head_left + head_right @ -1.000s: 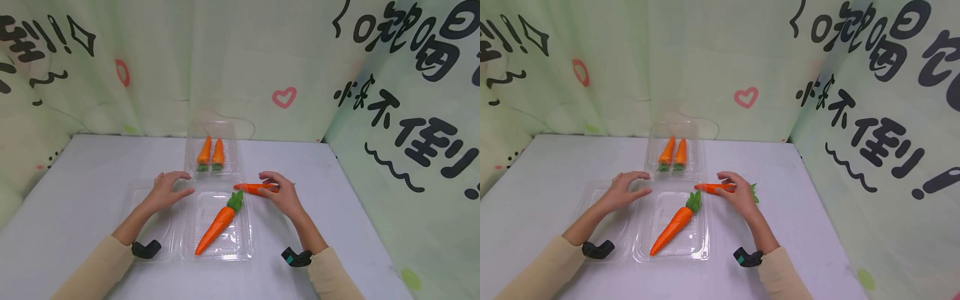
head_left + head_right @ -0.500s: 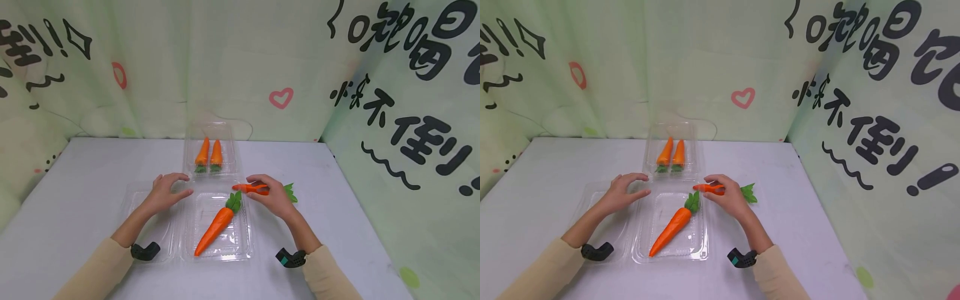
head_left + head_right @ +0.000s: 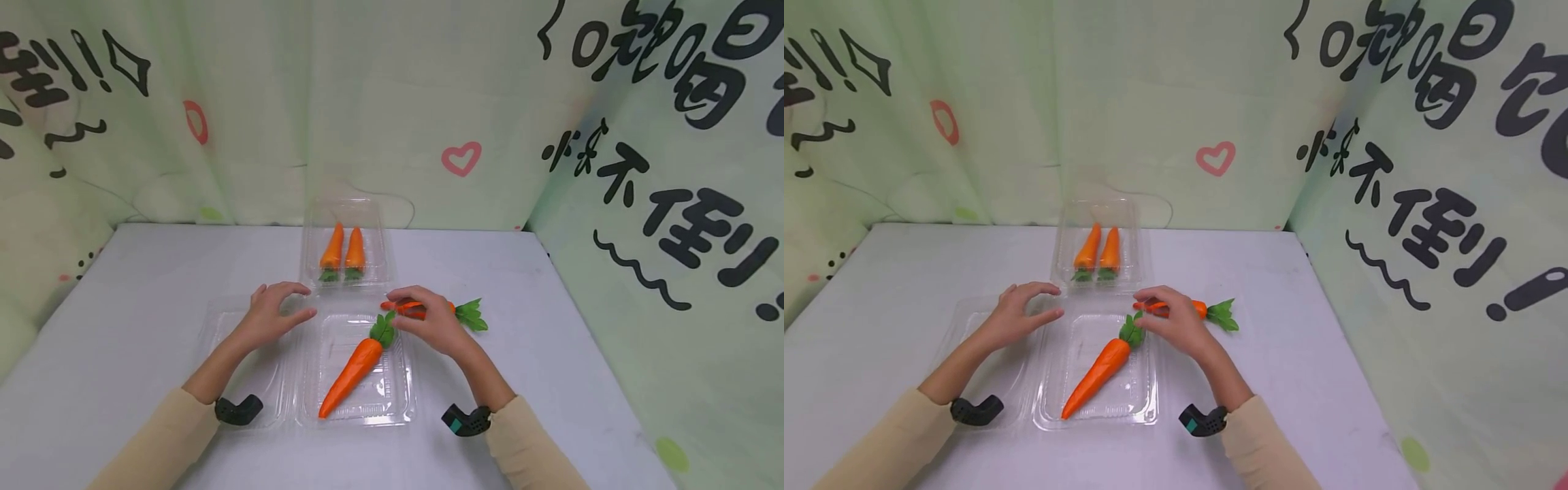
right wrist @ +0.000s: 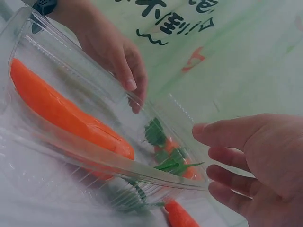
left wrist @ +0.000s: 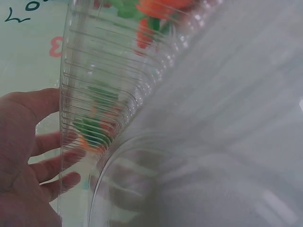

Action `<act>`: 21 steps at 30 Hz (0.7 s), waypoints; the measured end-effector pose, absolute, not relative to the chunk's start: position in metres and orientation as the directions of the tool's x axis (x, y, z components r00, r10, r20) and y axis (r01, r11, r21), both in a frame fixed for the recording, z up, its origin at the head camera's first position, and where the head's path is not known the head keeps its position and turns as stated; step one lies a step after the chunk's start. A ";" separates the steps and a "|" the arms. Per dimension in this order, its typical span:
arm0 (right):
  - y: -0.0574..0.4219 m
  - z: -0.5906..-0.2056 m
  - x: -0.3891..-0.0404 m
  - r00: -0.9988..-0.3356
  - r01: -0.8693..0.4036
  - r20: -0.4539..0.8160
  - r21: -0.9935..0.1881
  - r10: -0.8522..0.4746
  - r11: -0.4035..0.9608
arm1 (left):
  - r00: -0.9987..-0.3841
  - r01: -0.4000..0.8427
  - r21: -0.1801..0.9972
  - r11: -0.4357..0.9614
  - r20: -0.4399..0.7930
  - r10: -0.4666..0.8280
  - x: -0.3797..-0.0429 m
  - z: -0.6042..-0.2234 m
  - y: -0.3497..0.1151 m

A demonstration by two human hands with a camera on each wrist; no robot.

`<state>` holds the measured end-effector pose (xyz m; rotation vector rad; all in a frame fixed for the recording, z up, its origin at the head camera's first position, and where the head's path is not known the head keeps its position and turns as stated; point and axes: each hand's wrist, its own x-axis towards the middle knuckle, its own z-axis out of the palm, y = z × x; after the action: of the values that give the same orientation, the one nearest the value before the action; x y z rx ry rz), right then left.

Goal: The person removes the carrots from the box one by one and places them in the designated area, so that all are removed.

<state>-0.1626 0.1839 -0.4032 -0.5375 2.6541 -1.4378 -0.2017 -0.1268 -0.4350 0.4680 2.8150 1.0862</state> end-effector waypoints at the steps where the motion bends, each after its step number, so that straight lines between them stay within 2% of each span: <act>1: 0.183 -0.403 -0.163 -0.933 -0.267 0.096 -0.830 -0.346 0.490 | -0.949 0.252 0.669 0.700 0.030 0.313 -0.202 -0.435 -0.127; 21: 0.169 -0.406 -0.165 -0.896 -0.321 0.087 -0.805 -0.436 0.499 | -0.950 0.256 0.658 0.708 0.035 0.311 -0.204 -0.440 -0.128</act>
<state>-0.1646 0.1689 -0.4058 -0.6620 2.6073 -1.3596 -0.2039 -0.1277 -0.4404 0.4702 2.8309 1.0726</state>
